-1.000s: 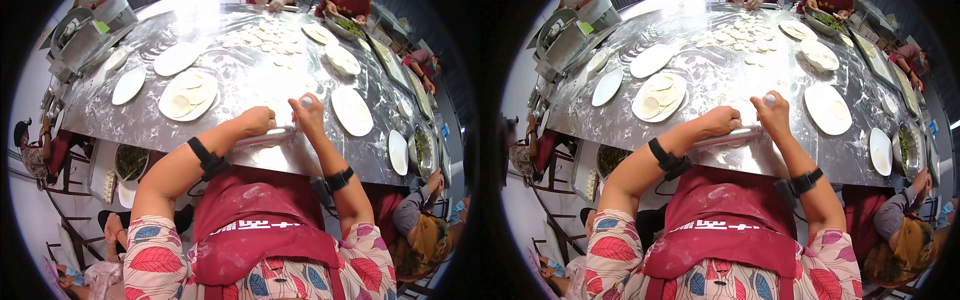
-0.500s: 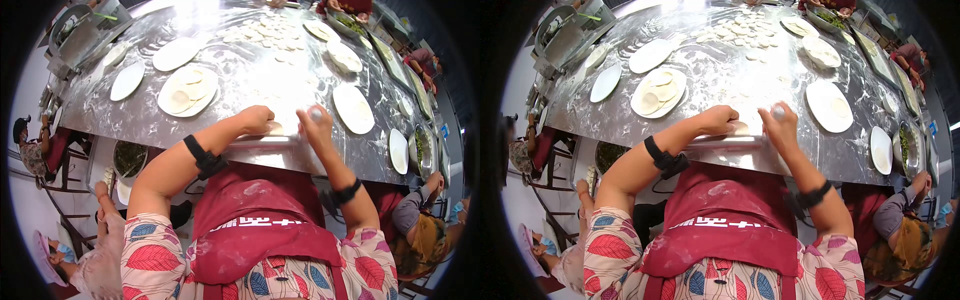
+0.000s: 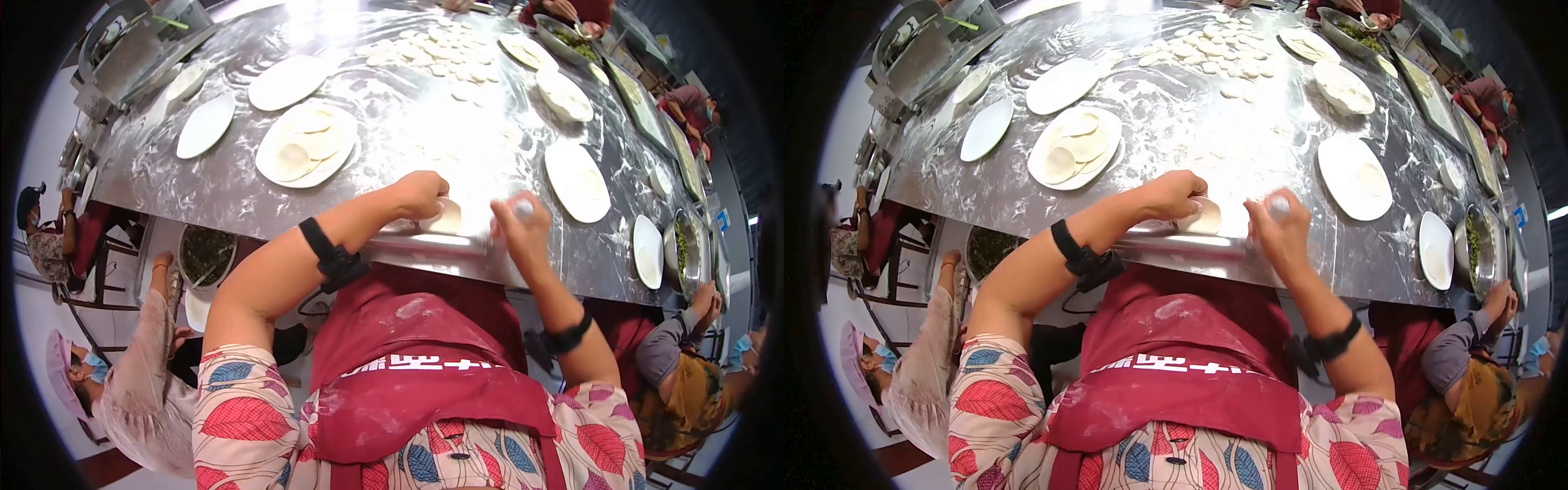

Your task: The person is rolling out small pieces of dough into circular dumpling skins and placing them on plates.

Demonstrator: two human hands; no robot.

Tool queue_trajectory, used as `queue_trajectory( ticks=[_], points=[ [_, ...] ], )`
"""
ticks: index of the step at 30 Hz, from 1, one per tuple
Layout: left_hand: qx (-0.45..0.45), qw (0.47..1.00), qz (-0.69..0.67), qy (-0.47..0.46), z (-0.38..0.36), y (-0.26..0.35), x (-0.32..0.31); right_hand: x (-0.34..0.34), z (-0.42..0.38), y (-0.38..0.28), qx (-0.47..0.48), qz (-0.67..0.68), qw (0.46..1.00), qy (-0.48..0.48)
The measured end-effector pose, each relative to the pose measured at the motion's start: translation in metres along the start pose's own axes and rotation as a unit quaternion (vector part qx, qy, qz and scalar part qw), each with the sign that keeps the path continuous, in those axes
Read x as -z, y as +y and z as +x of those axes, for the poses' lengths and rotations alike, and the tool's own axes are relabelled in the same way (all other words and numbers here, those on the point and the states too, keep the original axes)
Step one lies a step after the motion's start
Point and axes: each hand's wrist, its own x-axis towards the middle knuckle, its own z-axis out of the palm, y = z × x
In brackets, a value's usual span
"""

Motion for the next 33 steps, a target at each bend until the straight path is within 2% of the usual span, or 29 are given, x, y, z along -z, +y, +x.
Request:
queue_trajectory(
  ticks=[2,4,7,8,11,14,15,17,20,23,24,25,28,29,32,33],
  points=[
    [0.019,0.997,-0.07,-0.008,-0.008,0.001,0.003,0.002,-0.018,0.005,0.0,0.068,0.998,0.004],
    [0.014,0.995,-0.088,-0.035,-0.015,0.008,0.005,-0.003,0.002,0.0,0.001,0.006,1.0,0.01],
    [0.008,0.999,-0.03,0.039,-0.003,0.011,0.001,-0.021,0.049,0.007,0.029,0.016,0.999,0.016],
    [0.016,0.999,-0.028,0.027,0.0,0.012,-0.001,-0.025,0.056,0.01,0.026,0.035,0.999,0.009],
    [0.038,0.999,-0.031,-0.013,0.004,0.013,0.0,-0.015,0.037,0.001,0.033,-0.022,0.999,0.009],
    [0.002,1.0,0.004,0.024,-0.002,0.003,-0.007,0.0,-0.011,-0.002,-0.016,0.03,0.999,0.007],
    [0.027,0.999,-0.036,0.023,-0.004,0.004,-0.005,0.0,-0.009,-0.001,-0.002,0.018,1.0,0.009],
    [0.017,0.999,-0.029,0.009,-0.011,0.007,-0.003,-0.002,-0.006,-0.001,0.016,-0.001,1.0,0.023],
    [0.03,0.999,-0.021,0.016,-0.006,0.011,0.001,-0.017,0.04,0.004,0.04,-0.025,0.999,0.021],
    [0.04,0.997,-0.058,0.015,0.001,0.012,-0.002,-0.023,0.052,0.0,0.027,-0.024,0.999,0.012],
    [0.039,0.996,-0.078,0.012,0.002,0.011,-0.002,-0.019,0.047,-0.001,0.025,-0.02,0.999,0.011],
    [0.026,0.999,-0.026,0.015,0.0,0.013,-0.003,-0.011,0.032,-0.001,0.021,-0.017,1.0,0.008],
    [0.007,0.998,-0.064,0.026,-0.003,0.002,-0.005,0.001,-0.018,0.001,-0.018,0.035,0.999,0.01],
    [0.05,0.991,-0.124,-0.017,-0.007,0.002,-0.003,0.001,-0.023,0.0,-0.011,0.059,0.998,0.011],
    [0.014,0.998,-0.049,-0.037,-0.01,0.005,0.004,-0.009,0.017,0.0,0.037,-0.017,0.999,0.021],
    [0.027,0.999,-0.036,-0.025,-0.012,0.013,0.011,-0.016,0.036,0.002,0.037,-0.013,0.999,0.032]
  ],
)
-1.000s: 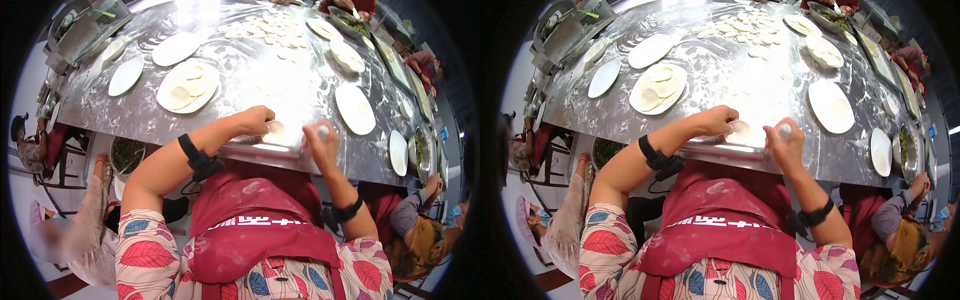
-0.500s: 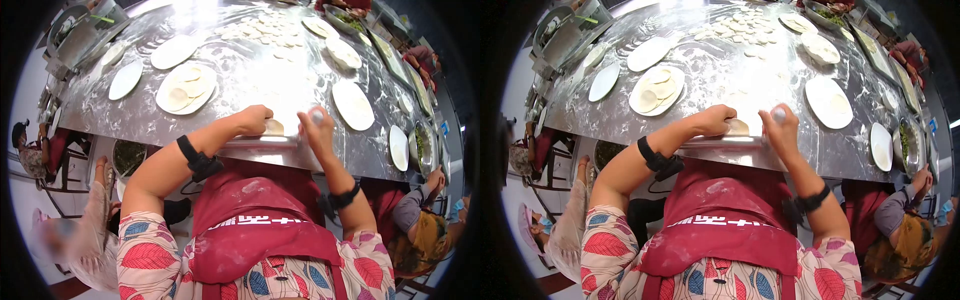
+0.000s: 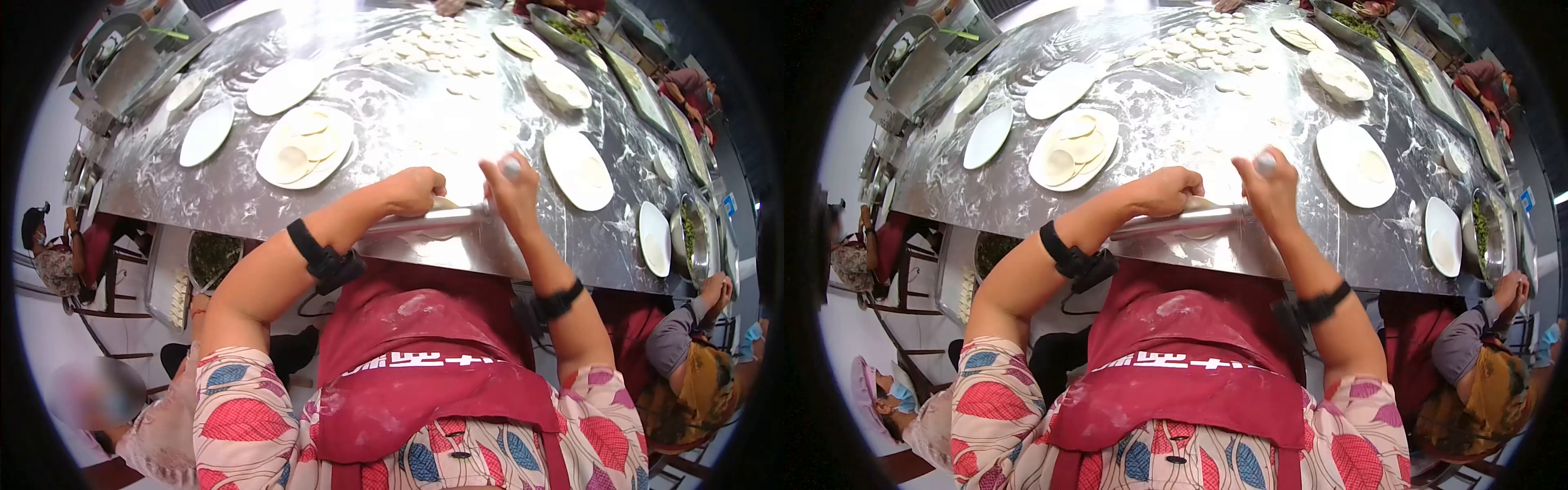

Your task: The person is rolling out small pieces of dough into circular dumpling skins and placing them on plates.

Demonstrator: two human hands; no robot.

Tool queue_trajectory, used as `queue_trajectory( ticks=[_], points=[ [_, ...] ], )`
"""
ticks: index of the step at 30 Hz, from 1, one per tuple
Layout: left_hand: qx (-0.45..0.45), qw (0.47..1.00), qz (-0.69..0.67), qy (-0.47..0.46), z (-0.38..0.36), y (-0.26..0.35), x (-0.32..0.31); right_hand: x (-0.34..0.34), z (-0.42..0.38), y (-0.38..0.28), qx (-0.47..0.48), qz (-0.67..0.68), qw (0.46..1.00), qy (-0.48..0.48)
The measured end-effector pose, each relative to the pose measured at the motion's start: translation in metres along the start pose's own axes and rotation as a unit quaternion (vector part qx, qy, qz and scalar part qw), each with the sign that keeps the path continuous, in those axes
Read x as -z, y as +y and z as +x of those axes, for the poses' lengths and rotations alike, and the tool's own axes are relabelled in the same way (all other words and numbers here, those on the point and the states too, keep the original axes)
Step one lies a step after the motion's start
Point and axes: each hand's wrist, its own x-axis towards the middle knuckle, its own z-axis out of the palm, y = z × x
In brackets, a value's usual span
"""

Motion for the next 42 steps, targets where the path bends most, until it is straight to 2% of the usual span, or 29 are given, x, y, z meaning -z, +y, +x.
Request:
queue_trajectory(
  ticks=[5,7,9,11,13,16,21,23,27,28,31,32,35,36,39,40,42],
  points=[
    [0.02,0.999,-0.002,0.047,0.015,-0.026,-0.005,-0.014,0.024,0.008,0.009,0.005,1.0,0.004],
    [0.011,0.999,-0.013,0.044,0.0,-0.013,-0.007,0.004,-0.007,0.006,0.026,-0.006,0.999,0.019],
    [0.016,0.996,0.064,0.063,-0.01,0.002,-0.011,0.018,-0.042,0.004,0.016,-0.022,1.0,0.012],
    [-0.045,0.99,0.095,0.092,-0.01,-0.002,-0.021,0.028,-0.068,-0.008,-0.012,0.053,0.998,-0.03],
    [-0.068,0.988,0.111,0.089,-0.009,0.007,-0.025,0.031,-0.078,-0.001,0.0,0.086,0.995,-0.042],
    [-0.105,0.98,0.146,0.082,-0.005,0.015,-0.028,0.031,-0.072,0.006,0.016,0.092,0.995,-0.047],
    [-0.122,0.972,0.171,0.102,-0.003,0.013,-0.027,0.034,-0.07,0.007,0.069,0.078,0.993,-0.055],
    [-0.124,0.972,0.169,0.102,0.0,0.008,-0.031,0.038,-0.078,0.006,0.058,0.101,0.989,-0.087],
    [-0.027,0.989,0.079,0.125,0.011,-0.005,-0.026,0.043,-0.085,0.008,0.074,0.126,0.981,-0.128],
    [0.056,0.99,-0.091,0.09,0.014,-0.006,-0.024,0.044,-0.084,0.008,0.076,0.129,0.98,-0.132],
    [-0.064,0.994,0.05,0.069,0.005,0.009,-0.019,0.045,-0.082,0.008,0.083,0.135,0.978,-0.134],
    [-0.082,0.982,0.139,0.095,0.003,0.013,-0.022,0.045,-0.081,0.008,0.085,0.137,0.978,-0.132],
    [-0.07,0.966,0.212,0.132,0.006,0.027,-0.034,0.044,-0.08,0.012,0.095,0.135,0.977,-0.133],
    [-0.064,0.969,0.209,0.117,0.009,0.029,-0.037,0.044,-0.08,0.012,0.097,0.137,0.977,-0.131],
    [-0.047,0.973,0.181,0.137,0.012,0.027,-0.04,0.044,-0.079,0.01,0.1,0.139,0.977,-0.129],
    [0.009,0.991,0.08,0.105,0.014,0.022,-0.038,0.045,-0.079,0.009,0.099,0.138,0.977,-0.13],
    [0.117,0.985,-0.12,0.038,0.018,0.012,-0.027,0.045,-0.079,0.009,0.095,0.135,0.977,-0.134]
  ],
)
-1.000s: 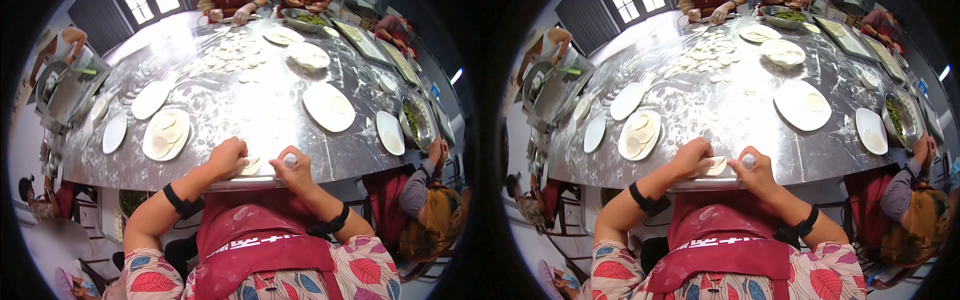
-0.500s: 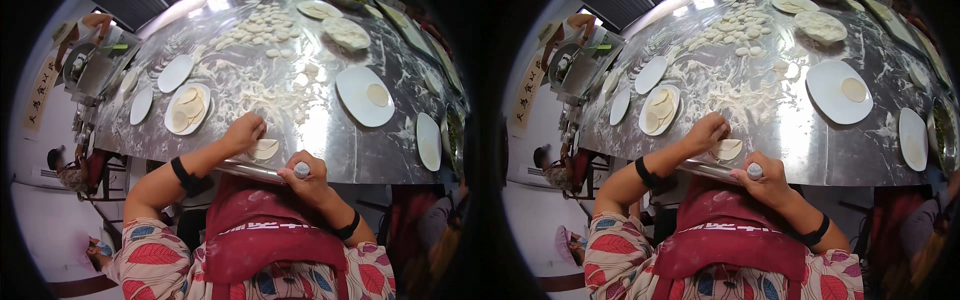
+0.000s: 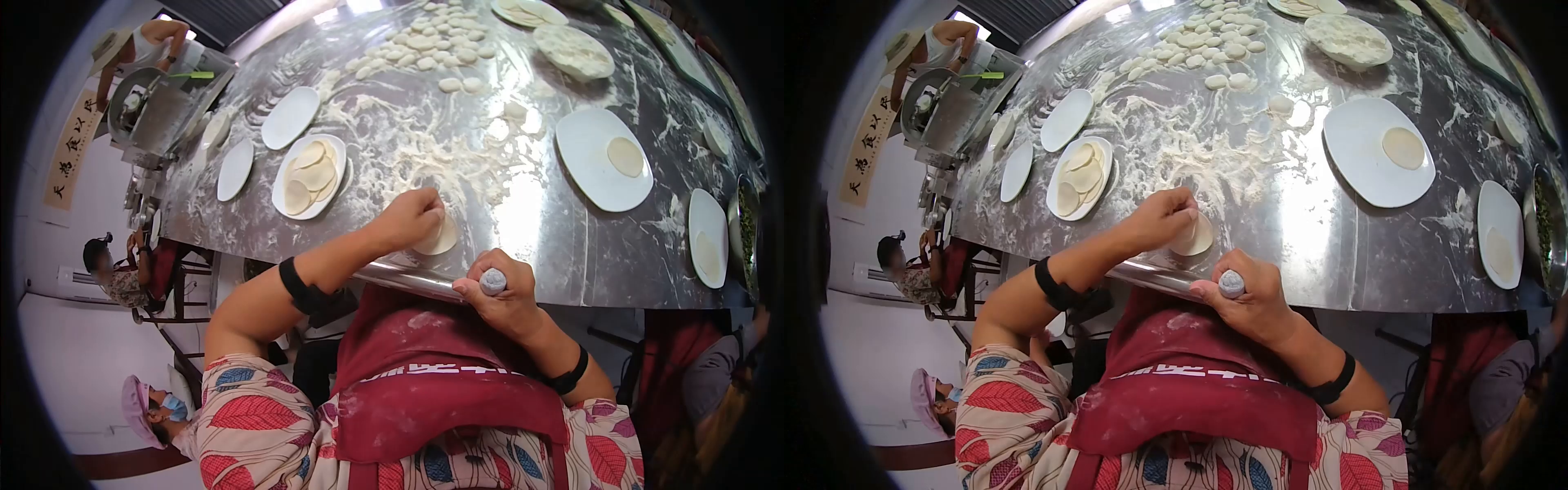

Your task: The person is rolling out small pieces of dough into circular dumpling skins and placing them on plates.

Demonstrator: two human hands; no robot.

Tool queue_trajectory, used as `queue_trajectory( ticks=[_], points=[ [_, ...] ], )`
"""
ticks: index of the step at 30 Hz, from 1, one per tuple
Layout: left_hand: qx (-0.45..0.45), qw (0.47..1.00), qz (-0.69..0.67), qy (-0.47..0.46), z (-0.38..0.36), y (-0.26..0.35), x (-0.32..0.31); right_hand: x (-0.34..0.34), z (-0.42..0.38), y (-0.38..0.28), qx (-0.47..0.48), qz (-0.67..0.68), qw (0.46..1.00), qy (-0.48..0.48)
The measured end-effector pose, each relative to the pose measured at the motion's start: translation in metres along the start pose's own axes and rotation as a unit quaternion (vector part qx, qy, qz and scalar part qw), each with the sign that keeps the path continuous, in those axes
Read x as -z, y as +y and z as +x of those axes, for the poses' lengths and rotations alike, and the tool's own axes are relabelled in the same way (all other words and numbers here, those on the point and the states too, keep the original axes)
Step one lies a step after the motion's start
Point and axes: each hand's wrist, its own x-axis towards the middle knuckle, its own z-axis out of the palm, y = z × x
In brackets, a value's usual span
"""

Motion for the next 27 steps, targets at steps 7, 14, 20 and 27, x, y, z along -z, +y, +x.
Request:
queue_trajectory(
  ticks=[7,14,20,27],
  points=[
    [0.168,0.827,-0.525,-0.111,-0.011,0.023,0.015,-0.002,-0.001,0.0,-0.007,0.012,1.0,0.009],
    [0.169,0.866,-0.466,-0.071,-0.007,0.014,0.01,0.0,-0.001,-0.005,-0.018,0.001,1.0,0.005],
    [0.154,0.86,-0.482,-0.063,0.017,0.051,0.019,0.001,-0.001,-0.003,-0.021,0.015,1.0,-0.005],
    [-0.027,0.852,-0.505,-0.136,0.119,0.149,0.009,0.004,0.002,-0.002,0.022,0.013,1.0,-0.01]
  ],
)
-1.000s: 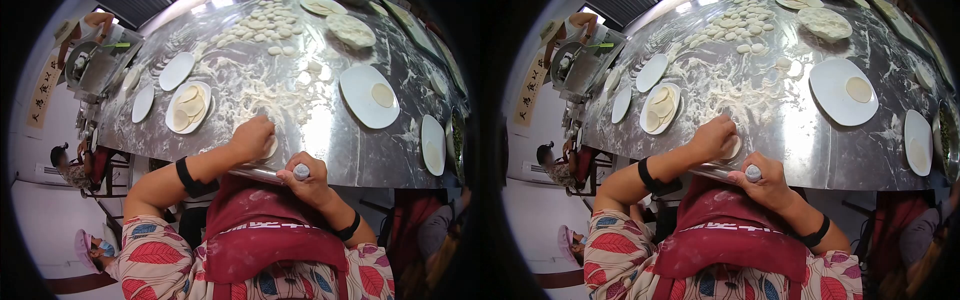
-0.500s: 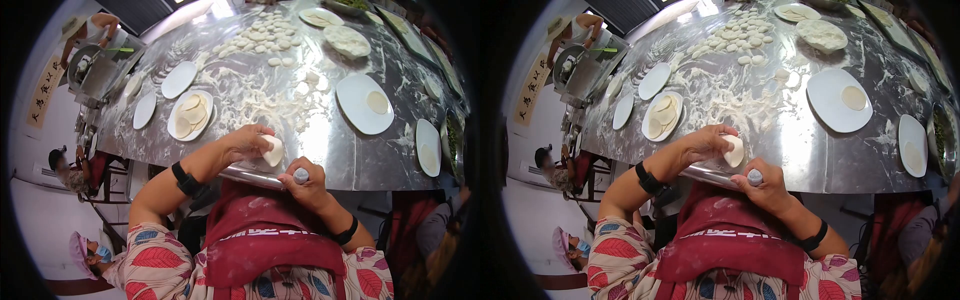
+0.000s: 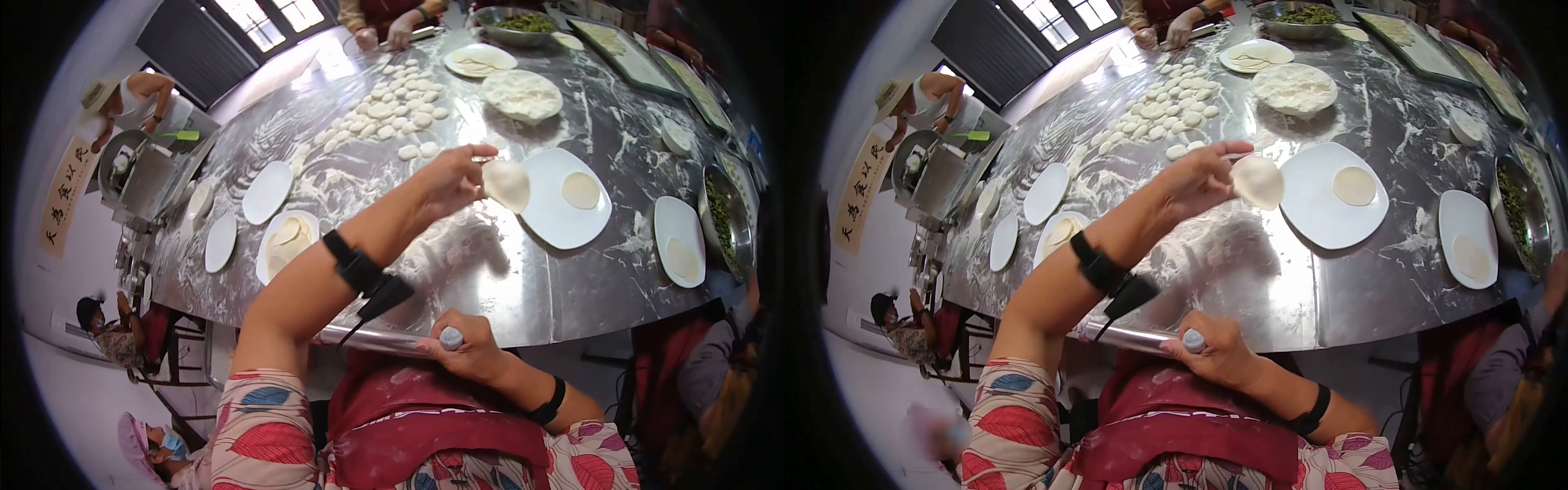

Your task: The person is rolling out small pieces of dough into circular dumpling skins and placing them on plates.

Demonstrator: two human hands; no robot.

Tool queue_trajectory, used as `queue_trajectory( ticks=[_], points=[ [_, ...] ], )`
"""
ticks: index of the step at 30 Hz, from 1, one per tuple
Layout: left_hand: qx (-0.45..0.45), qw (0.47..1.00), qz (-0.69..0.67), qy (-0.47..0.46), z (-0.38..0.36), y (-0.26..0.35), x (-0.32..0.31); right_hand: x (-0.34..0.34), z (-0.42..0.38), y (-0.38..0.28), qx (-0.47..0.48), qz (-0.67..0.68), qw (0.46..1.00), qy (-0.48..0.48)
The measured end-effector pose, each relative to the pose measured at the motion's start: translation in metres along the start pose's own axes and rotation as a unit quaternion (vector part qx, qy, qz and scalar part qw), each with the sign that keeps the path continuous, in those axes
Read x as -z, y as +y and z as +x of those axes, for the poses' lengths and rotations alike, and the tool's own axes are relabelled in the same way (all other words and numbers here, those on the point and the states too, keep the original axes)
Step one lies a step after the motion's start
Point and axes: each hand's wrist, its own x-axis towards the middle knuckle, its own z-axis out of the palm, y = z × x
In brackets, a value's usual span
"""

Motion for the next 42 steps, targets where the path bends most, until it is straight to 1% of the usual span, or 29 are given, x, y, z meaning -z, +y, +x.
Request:
queue_trajectory(
  ticks=[2,3,4,5,6,7,9,12,15,18,19,20,21,22,23,24,25,26,27,28,29,32,33,34,36,37,40,41,42],
  points=[
    [-0.027,0.992,0.093,0.082,0.043,-0.006,0.019,0.001,0.001,0.001,0.014,0.009,1.0,0.0],
    [-0.037,0.969,0.21,0.126,0.052,-0.007,0.026,0.002,0.002,0.002,0.018,0.012,1.0,0.0],
    [-0.063,0.928,0.342,0.13,0.066,-0.01,0.041,0.003,0.002,0.002,0.013,0.015,1.0,-0.011],
    [-0.09,0.869,0.469,0.131,0.083,-0.012,0.061,0.005,0.002,0.001,0.008,0.018,1.0,-0.022],
    [-0.116,0.792,0.586,0.129,0.086,-0.01,0.059,0.005,0.002,0.002,0.003,0.022,0.999,-0.033],
    [-0.098,0.736,0.652,0.153,0.087,-0.012,0.055,0.005,0.002,0.002,0.014,0.019,0.999,-0.027],
    [-0.062,0.606,0.767,0.202,0.085,-0.017,0.046,0.006,0.003,0.003,0.018,0.026,0.999,-0.03],
    [-0.052,0.592,0.777,0.209,0.094,-0.018,0.056,0.006,0.003,0.004,0.022,0.029,0.999,-0.033],
    [-0.052,0.597,0.771,0.214,0.092,-0.019,0.056,0.006,0.002,0.003,0.027,0.024,0.999,-0.031],
    [-0.06,0.603,0.774,0.184,0.079,-0.014,0.052,0.005,0.001,0.002,0.017,0.027,0.999,-0.028],
    [-0.033,0.707,0.686,0.172,0.072,-0.009,0.051,0.005,-0.001,0.002,0.01,0.031,0.999,-0.031],
    [-0.006,0.797,0.583,0.157,0.064,-0.003,0.051,0.004,-0.002,0.0,-0.007,0.02,0.999,-0.026],
    [0.02,0.873,0.466,0.141,0.051,0.001,0.049,0.004,-0.002,-0.001,-0.025,0.01,0.999,-0.026],
    [0.033,0.911,0.395,0.114,0.036,0.004,0.046,0.003,-0.002,-0.002,-0.043,0.0,0.999,-0.028],
    [0.044,0.942,0.321,0.088,0.018,0.005,0.044,0.0,-0.001,-0.001,-0.011,-0.003,1.0,-0.002],
    [0.051,0.966,0.244,0.061,0.001,0.007,0.045,-0.001,0.0,-0.003,-0.007,-0.011,1.0,0.0],
    [0.057,0.977,0.202,0.044,-0.014,0.007,0.047,-0.001,0.0,-0.004,-0.005,-0.019,1.0,0.002],
    [0.054,0.981,0.181,0.047,-0.03,0.007,0.048,-0.002,-0.001,-0.005,-0.003,-0.027,1.0,0.003],
    [0.05,0.985,0.16,0.049,-0.047,0.008,0.044,-0.003,-0.002,-0.005,-0.023,-0.03,0.999,0.006],
    [0.046,0.988,0.138,0.05,-0.063,0.007,0.044,-0.005,-0.001,-0.014,-0.076,0.005,0.997,0.003],
    [0.032,0.991,0.121,0.046,-0.077,0.004,0.047,-0.007,-0.002,-0.014,-0.085,0.01,0.996,0.01],
    [0.038,0.977,0.202,0.058,-0.117,-0.019,0.065,-0.011,-0.007,-0.005,-0.093,0.016,0.995,0.027],
    [0.017,0.971,0.237,0.029,-0.125,-0.035,0.081,-0.013,-0.007,-0.006,-0.109,0.037,0.993,0.037],
    [0.014,0.947,0.321,0.019,-0.135,-0.046,0.091,-0.014,-0.006,-0.004,-0.096,0.027,0.994,0.041],
    [0.023,0.93,0.361,0.062,-0.151,-0.068,0.104,-0.014,-0.004,-0.005,-0.13,0.055,0.989,0.048],
    [0.025,0.914,0.398,0.068,-0.156,-0.076,0.114,-0.014,-0.002,-0.005,-0.141,0.051,0.987,0.052],
    [0.027,0.911,0.4,0.1,-0.161,-0.083,0.127,-0.014,0.012,-0.001,-0.163,0.031,0.983,0.074],
    [0.008,0.907,0.412,0.086,-0.158,-0.086,0.133,-0.014,0.019,0.002,-0.166,0.019,0.982,0.086],
    [-0.01,0.885,0.457,0.083,-0.158,-0.087,0.131,-0.014,0.027,0.004,-0.168,0.007,0.981,0.099]
  ],
)
